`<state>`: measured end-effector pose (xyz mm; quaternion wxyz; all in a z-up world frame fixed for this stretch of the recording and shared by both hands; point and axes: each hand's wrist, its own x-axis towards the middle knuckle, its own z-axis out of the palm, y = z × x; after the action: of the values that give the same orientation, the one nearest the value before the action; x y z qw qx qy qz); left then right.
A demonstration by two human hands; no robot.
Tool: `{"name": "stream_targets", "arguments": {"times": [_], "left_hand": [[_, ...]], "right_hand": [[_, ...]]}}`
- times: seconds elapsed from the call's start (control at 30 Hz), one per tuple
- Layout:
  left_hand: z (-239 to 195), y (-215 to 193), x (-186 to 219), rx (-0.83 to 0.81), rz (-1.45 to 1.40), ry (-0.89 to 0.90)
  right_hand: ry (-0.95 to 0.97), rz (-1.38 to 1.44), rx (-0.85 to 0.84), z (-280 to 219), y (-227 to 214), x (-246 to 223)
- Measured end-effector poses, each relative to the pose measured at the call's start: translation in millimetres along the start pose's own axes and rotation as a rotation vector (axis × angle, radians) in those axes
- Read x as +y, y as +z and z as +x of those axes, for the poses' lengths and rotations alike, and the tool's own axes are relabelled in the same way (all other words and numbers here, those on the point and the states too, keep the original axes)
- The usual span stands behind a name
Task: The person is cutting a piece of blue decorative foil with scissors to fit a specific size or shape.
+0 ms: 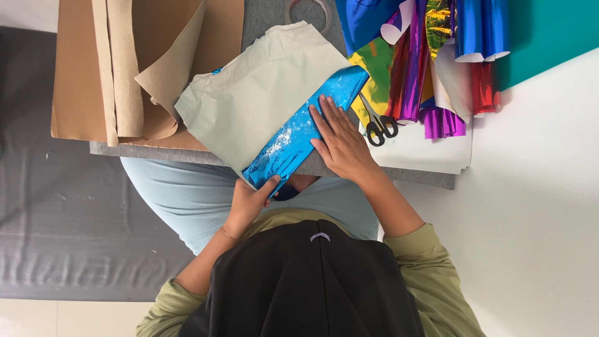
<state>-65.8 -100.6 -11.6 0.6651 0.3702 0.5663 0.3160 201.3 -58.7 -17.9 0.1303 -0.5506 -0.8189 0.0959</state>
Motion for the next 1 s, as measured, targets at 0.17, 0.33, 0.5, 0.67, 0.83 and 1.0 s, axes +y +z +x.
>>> {"name": "stream_targets", "arguments": {"times": [0.17, 0.33, 0.5, 0.67, 0.83, 1.0], "left_hand": [[-0.8, 1.0, -0.5, -0.009, -0.032, -0.005], [1.0, -3.2, -5.2, -0.02, -0.023, -0.005], [4.5, -9.2, -15.1, -0.05, -0.038, -0.005], [4.5, -12.0, -16.6, -0.058, -0.057, 0.001], [5.0, -11.6, -15.6, -0.05, -0.012, 0.014], [7.5, -9.4, -19.4, 0.005, -0.066, -0.001]], "right_hand": [[0.051, -0.076, 0.113, 7.3, -6.0, 21.4], [0.22, -0.082, 0.299, 21.5, -35.7, 51.7], [0.322, 0.143, 0.335, 35.4, -49.5, 72.2], [0.401, 0.454, 0.252, 32.0, -38.0, 113.5], [0.43, 0.315, 0.147, 25.5, -36.7, 130.7], [0.426, 0.294, 0.196, 18.9, -20.0, 150.0]]}}
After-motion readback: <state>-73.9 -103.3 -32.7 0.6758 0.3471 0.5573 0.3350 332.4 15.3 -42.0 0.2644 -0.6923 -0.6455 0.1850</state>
